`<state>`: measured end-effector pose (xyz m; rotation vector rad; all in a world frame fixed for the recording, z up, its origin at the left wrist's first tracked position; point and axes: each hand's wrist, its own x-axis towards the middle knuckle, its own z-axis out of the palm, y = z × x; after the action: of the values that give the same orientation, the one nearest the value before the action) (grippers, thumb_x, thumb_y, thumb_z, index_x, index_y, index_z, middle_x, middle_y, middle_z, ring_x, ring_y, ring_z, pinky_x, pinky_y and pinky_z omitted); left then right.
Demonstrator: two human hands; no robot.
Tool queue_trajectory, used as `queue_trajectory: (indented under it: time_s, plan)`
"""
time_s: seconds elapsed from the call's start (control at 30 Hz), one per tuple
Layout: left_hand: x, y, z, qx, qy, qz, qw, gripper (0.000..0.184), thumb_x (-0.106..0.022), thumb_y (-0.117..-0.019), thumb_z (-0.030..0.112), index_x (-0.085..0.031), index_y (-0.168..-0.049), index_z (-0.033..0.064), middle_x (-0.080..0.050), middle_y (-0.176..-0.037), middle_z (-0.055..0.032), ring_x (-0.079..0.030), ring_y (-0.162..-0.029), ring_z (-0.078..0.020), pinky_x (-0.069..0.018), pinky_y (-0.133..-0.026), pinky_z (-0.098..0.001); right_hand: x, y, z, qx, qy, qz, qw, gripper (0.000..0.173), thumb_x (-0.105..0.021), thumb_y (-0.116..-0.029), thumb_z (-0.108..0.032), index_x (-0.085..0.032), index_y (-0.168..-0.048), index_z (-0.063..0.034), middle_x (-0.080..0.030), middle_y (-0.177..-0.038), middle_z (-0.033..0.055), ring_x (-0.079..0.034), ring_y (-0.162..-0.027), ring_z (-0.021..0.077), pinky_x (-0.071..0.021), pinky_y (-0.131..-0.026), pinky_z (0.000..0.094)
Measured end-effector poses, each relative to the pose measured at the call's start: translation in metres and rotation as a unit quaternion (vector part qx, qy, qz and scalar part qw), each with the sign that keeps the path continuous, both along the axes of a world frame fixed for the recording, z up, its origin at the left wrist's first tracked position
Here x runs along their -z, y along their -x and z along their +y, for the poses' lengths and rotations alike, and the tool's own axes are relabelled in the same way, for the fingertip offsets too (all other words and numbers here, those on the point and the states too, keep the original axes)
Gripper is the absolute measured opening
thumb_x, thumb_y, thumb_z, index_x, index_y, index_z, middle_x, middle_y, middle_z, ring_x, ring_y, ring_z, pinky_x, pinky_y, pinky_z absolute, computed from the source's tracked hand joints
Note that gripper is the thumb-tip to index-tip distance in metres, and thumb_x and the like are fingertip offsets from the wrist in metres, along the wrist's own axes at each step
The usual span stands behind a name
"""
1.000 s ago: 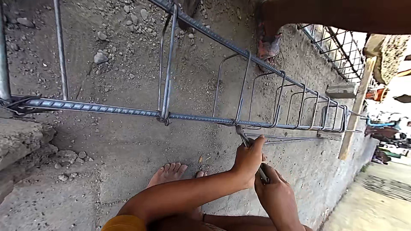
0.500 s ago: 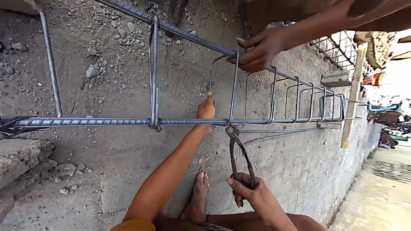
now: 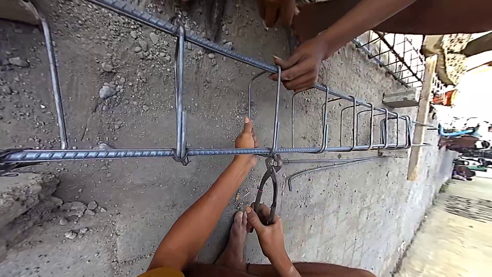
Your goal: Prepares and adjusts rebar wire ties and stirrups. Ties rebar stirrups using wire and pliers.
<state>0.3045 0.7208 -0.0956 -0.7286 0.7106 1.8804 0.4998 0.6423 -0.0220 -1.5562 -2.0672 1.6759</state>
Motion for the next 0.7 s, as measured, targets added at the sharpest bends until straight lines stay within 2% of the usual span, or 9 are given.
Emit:
queue_trajectory:
  time_s: [0.17,0.27,0.43,0.5,0.53,0.6,0.63,0.7]
  plan:
    - [0.001,0.002,0.001,-0.002,-0.003,-0.017,1.000,0.048,-0.038,-0.1094,0.050,-0.037,-0.069,0.0227,-0.026,-0.050,0.0102,-0.025,-0.037,-0.0023,-0.0240,-0.037,-0.0176,0.023,-0.001,-0.004,0.008,-0.042,0.030,0.999,0.018,-0.069,-0.0940,-0.024,-0.068,-0.084,-0.0088,-0.056,-0.058,-0.0078,-0.052,-0.050,0.0007,-0.0456,-0.050,0.0187]
    - [0.009,0.001,0.000,0.006,-0.016,-0.011,1.000,0.048,-0.038,-0.1093,0.051,-0.038,-0.071,0.0220,-0.027,-0.049,0.0098,-0.026,-0.036,-0.0026,-0.0260,-0.037,-0.0178,0.023,-0.002,-0.002,0.016,-0.022,0.023,0.999,0.018,-0.068,-0.0944,-0.024,-0.069,-0.085,-0.0081,-0.058,-0.059,-0.0069,-0.054,-0.050,0.0019,-0.0475,-0.051,0.0200]
    - [0.010,-0.006,-0.017,0.047,-0.061,0.031,0.997,0.050,-0.030,-0.1077,0.059,-0.040,-0.073,0.0234,-0.027,-0.053,0.0092,-0.026,-0.041,-0.0039,-0.0256,-0.041,-0.0186,-0.006,-0.014,0.009,0.020,0.155,0.046,0.987,0.027,-0.070,-0.0958,-0.033,-0.067,-0.081,-0.0099,-0.058,-0.060,-0.0025,-0.058,-0.053,0.0084,-0.0542,-0.056,0.0278]
    - [0.008,-0.013,-0.022,0.061,-0.066,0.055,0.994,0.052,-0.028,-0.1070,0.061,-0.044,-0.076,0.0226,-0.032,-0.056,0.0083,-0.031,-0.044,-0.0040,-0.0302,-0.044,-0.0179,-0.017,-0.013,0.011,0.035,0.222,0.066,0.972,0.028,-0.074,-0.0943,-0.034,-0.066,-0.079,-0.0114,-0.057,-0.061,-0.0033,-0.057,-0.052,0.0072,-0.0535,-0.054,0.0266]
    - [0.012,-0.016,-0.024,0.068,-0.070,0.064,0.993,0.054,-0.025,-0.1066,0.062,-0.048,-0.080,0.0209,-0.039,-0.059,0.0072,-0.039,-0.048,-0.0042,-0.0375,-0.048,-0.0183,-0.021,-0.012,0.012,0.044,0.250,0.072,0.965,0.028,-0.075,-0.0932,-0.035,-0.066,-0.080,-0.0111,-0.057,-0.061,-0.0031,-0.057,-0.052,0.0069,-0.0530,-0.053,0.0261]
    - [0.015,-0.025,-0.035,0.088,-0.096,0.074,0.989,0.063,-0.016,-0.1067,0.062,-0.056,-0.098,0.0139,-0.056,-0.075,0.0024,-0.059,-0.067,-0.0079,-0.0533,-0.067,-0.0243,-0.029,-0.010,0.016,0.052,0.298,0.070,0.951,0.028,-0.077,-0.0920,-0.036,-0.067,-0.082,-0.0110,-0.057,-0.063,-0.0035,-0.057,-0.052,0.0063,-0.0524,-0.050,0.0245]
    - [0.012,-0.034,-0.046,0.106,-0.120,0.081,0.984,0.069,-0.013,-0.1070,0.061,-0.057,-0.111,0.0088,-0.064,-0.087,-0.0017,-0.065,-0.079,-0.0110,-0.0564,-0.076,-0.0281,-0.034,-0.011,0.019,0.054,0.322,0.065,0.943,0.028,-0.077,-0.0914,-0.036,-0.068,-0.083,-0.0114,-0.057,-0.063,-0.0040,-0.057,-0.052,0.0060,-0.0524,-0.050,0.0240]
    - [0.004,-0.057,-0.077,0.174,-0.235,0.136,0.947,0.074,-0.013,-0.1073,0.059,-0.046,-0.138,-0.0001,-0.064,-0.118,-0.0069,-0.065,-0.107,-0.0145,-0.0530,-0.096,-0.0335,-0.042,-0.012,0.026,0.053,0.376,0.076,0.922,0.027,-0.077,-0.0915,-0.036,-0.070,-0.085,-0.0116,-0.059,-0.063,-0.0047,-0.060,-0.052,0.0055,-0.0535,-0.050,0.0235]
